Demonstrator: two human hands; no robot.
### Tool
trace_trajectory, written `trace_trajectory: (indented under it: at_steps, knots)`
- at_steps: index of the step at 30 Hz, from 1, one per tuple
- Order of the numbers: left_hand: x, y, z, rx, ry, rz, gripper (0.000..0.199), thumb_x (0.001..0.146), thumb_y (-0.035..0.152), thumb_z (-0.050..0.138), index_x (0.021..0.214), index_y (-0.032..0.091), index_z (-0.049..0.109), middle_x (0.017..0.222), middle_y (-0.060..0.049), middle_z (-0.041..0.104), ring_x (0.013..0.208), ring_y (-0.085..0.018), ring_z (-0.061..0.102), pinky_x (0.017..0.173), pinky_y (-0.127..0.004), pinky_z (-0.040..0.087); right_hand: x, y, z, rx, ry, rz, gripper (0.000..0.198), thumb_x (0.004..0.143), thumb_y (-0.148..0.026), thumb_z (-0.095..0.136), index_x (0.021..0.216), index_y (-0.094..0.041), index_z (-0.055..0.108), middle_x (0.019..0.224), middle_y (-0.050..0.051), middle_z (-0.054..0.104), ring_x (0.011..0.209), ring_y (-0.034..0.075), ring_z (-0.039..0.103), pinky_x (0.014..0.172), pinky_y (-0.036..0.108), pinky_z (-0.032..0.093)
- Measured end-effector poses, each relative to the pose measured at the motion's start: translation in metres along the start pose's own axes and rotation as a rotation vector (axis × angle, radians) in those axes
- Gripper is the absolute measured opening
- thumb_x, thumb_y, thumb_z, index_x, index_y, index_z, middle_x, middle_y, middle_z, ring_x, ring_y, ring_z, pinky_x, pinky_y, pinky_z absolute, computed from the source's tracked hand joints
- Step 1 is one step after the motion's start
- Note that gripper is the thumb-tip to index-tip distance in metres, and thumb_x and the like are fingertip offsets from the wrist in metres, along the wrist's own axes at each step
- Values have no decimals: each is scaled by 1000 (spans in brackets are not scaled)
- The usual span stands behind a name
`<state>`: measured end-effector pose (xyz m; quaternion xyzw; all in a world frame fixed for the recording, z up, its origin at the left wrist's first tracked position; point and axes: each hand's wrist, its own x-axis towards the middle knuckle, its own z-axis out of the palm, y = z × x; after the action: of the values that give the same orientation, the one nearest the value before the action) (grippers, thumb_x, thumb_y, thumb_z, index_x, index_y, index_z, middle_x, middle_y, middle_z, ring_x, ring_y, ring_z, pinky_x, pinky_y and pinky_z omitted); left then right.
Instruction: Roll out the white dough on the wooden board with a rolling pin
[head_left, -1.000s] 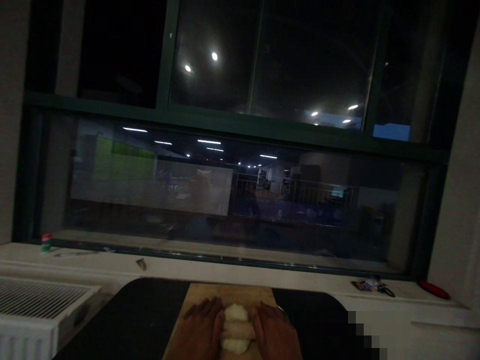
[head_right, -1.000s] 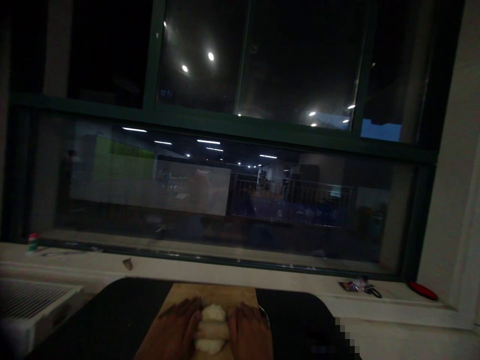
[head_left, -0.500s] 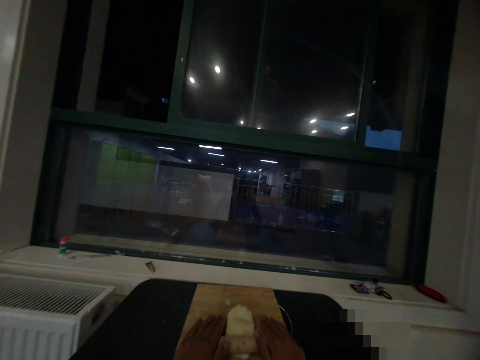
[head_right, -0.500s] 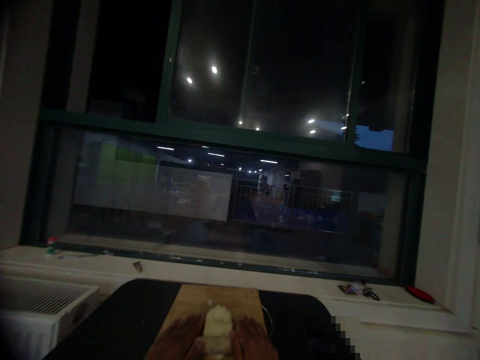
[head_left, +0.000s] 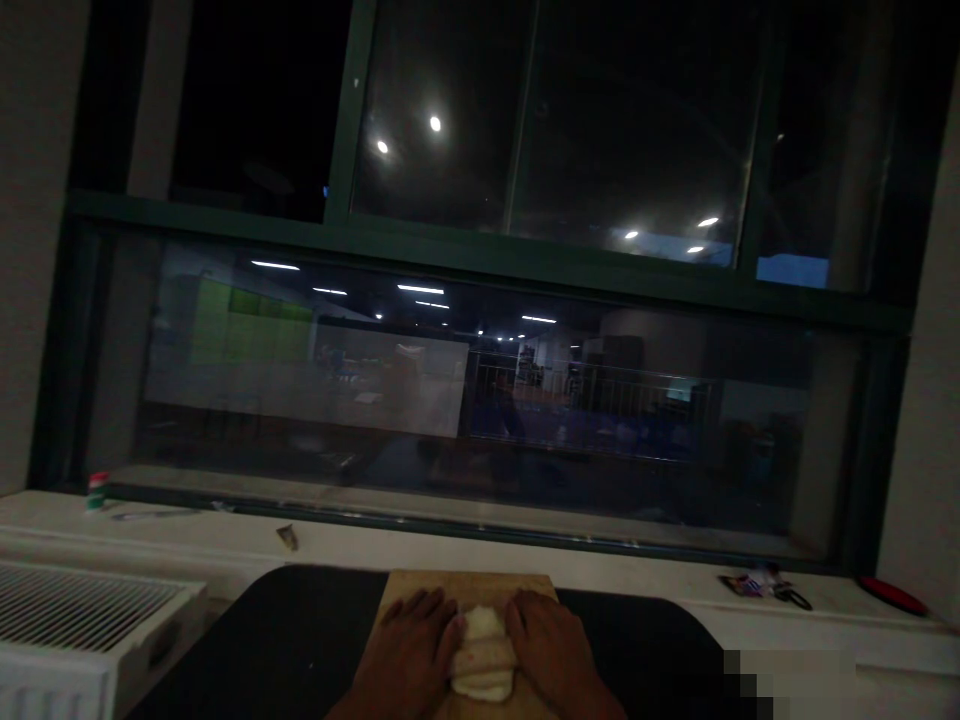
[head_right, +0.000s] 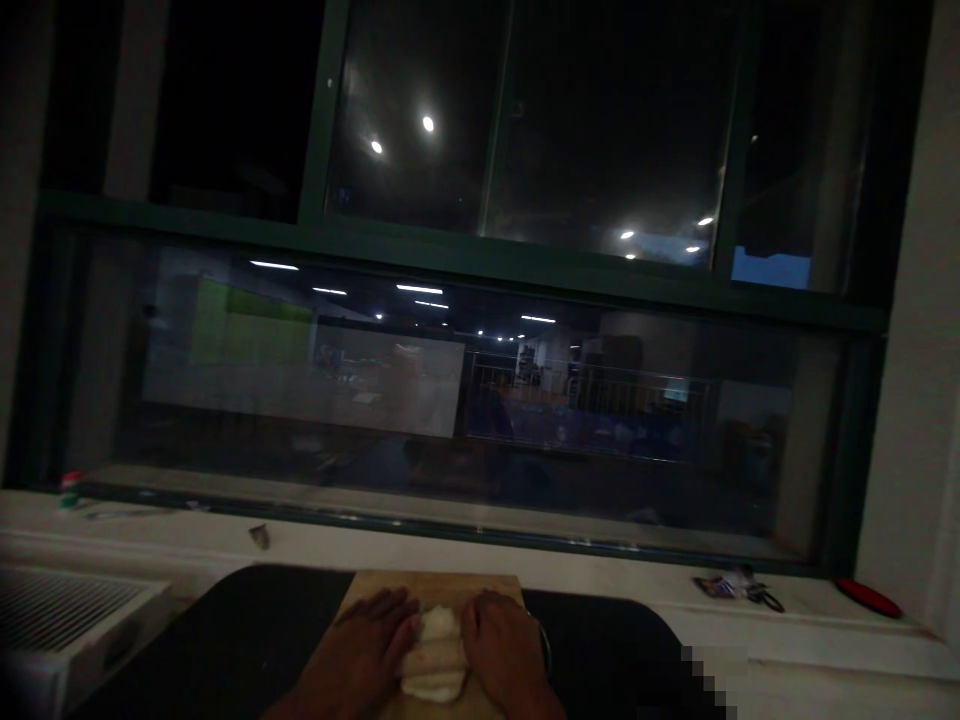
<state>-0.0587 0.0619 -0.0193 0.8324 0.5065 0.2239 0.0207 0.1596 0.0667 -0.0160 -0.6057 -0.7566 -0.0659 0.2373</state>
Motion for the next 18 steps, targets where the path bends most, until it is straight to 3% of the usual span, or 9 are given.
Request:
trace_trajectory:
  at_steps: [3, 7, 9, 18]
  knots:
    - [18, -4, 0, 43, 47, -13, 52, 100, 42, 20, 117, 26, 66, 117, -9, 69, 111, -27, 60, 96, -47, 44, 14, 4, 3, -19, -3, 2, 45, 98, -33, 29, 93, -22, 73, 99, 8, 73, 94, 22, 66, 80, 30, 48]
    - [39, -11, 0, 135, 52, -13, 53, 100, 38, 19, 101, 22, 70, 106, -9, 69, 102, -26, 62, 90, -45, 44, 29, 7, 6, -79, -36, -66, 49, 99, -27, 25, 89, -20, 72, 98, 8, 71, 100, 20, 62, 90, 29, 42]
    - [46, -14, 1, 149, 65, -24, 53, 100, 36, 20, 96, 22, 70, 103, -8, 70, 99, -25, 62, 89, -42, 44, 37, 8, 9, -108, -41, -23, 48, 99, -27, 26, 89, -20, 73, 100, 9, 71, 103, 21, 61, 93, 30, 40]
    - [70, -27, 9, 141, 158, -172, 56, 101, 36, 15, 93, 18, 67, 94, -9, 72, 88, -23, 66, 76, -33, 44, 66, 7, 21, -127, 31, 181, 54, 100, -41, 26, 89, -18, 74, 96, 12, 72, 93, 25, 66, 78, 33, 47]
